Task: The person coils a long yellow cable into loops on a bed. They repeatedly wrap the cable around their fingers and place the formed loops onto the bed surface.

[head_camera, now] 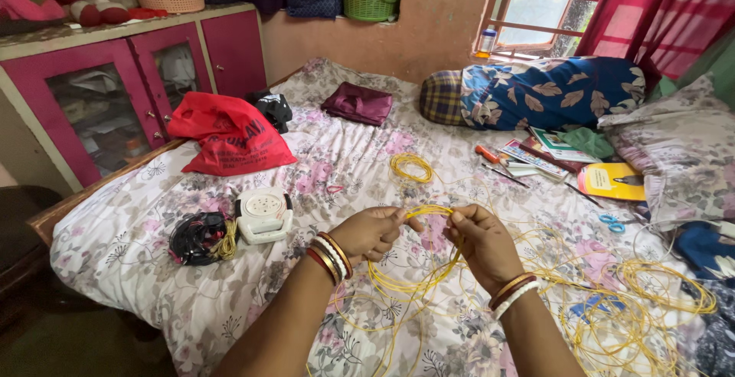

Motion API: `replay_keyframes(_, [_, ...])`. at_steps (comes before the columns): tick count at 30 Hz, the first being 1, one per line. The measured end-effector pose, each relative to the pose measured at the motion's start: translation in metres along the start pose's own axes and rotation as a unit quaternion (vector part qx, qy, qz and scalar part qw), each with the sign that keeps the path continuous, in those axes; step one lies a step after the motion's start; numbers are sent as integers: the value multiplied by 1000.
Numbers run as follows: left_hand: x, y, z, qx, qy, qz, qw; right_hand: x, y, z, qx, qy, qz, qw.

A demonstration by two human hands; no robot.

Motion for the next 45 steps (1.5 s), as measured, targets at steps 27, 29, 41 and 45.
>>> replay_keyframes(27, [33, -37, 30, 126, -122, 604, 778, 10, -7, 8, -13, 2, -241, 970])
replay_keyframes(29, [33, -39, 27, 114, -131, 615, 769, 13, -6, 8, -33, 9, -229, 973])
replay_keyframes(41, [-31, -32, 50, 121, -192, 199, 953, -23, -16, 17, 5, -9, -432, 902])
replay_keyframes(45, [-35, -25, 44, 106, -175, 29, 978, -33, -20, 23, -2, 32, -341, 940])
Point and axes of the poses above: each hand's wrist, its own z-axis towards the middle knuckle, its own x-axis out of the palm, y = z × x, the point moved 4 cm from there along z, towards the middle knuckle, and after that the axes turned 3 degrees about y, right-handed, at the moved point
